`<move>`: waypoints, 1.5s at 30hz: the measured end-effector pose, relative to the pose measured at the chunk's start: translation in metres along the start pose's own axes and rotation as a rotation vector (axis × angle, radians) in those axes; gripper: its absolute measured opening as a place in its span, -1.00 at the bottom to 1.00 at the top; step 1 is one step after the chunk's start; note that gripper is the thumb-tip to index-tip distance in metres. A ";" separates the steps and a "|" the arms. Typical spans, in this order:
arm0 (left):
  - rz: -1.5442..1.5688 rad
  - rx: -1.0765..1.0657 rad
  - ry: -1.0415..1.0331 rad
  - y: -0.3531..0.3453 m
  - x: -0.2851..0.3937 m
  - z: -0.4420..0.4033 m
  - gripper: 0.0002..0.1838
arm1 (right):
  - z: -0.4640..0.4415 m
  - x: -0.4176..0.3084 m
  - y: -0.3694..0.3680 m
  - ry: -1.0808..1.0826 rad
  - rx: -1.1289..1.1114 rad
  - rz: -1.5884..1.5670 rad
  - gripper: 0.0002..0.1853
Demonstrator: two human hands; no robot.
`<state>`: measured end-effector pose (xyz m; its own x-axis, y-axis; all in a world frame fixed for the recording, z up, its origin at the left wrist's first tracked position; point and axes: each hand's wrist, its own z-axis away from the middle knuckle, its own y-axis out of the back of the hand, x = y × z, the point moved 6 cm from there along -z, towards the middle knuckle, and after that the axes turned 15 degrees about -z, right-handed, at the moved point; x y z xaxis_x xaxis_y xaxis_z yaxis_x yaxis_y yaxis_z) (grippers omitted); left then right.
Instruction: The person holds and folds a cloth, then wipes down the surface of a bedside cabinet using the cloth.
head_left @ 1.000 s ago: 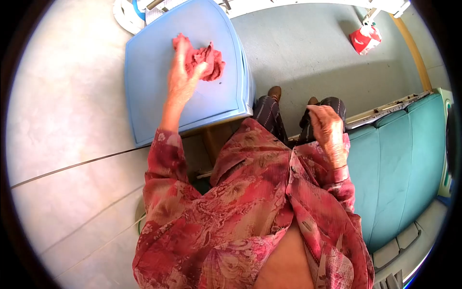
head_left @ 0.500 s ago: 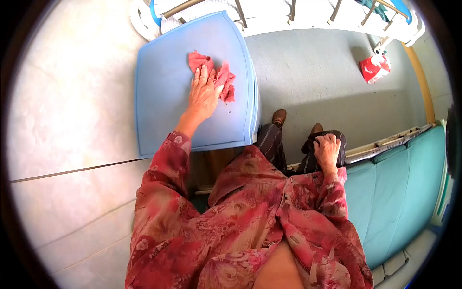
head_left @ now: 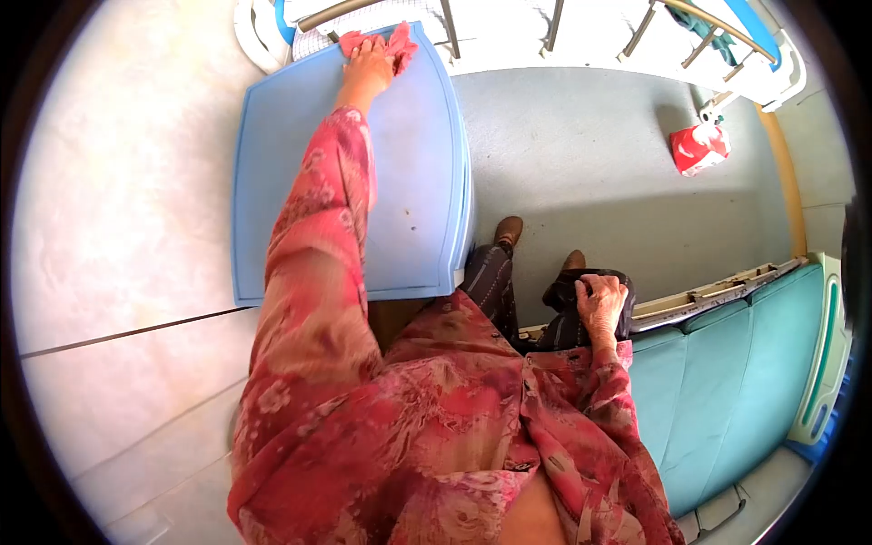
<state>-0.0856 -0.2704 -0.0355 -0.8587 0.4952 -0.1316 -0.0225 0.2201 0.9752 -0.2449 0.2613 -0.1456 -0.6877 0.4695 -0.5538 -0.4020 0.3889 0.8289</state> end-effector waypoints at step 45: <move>0.191 0.206 -0.250 0.045 0.050 0.109 -0.73 | -0.001 -0.289 -0.042 0.892 -0.091 -0.502 -0.88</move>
<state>-0.0732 -0.1440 -0.0178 -0.6852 0.7282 -0.0147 0.2513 0.2553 0.9336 -0.0296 0.1084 -0.0206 -0.6114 -0.5051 -0.6092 -0.7860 0.2987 0.5412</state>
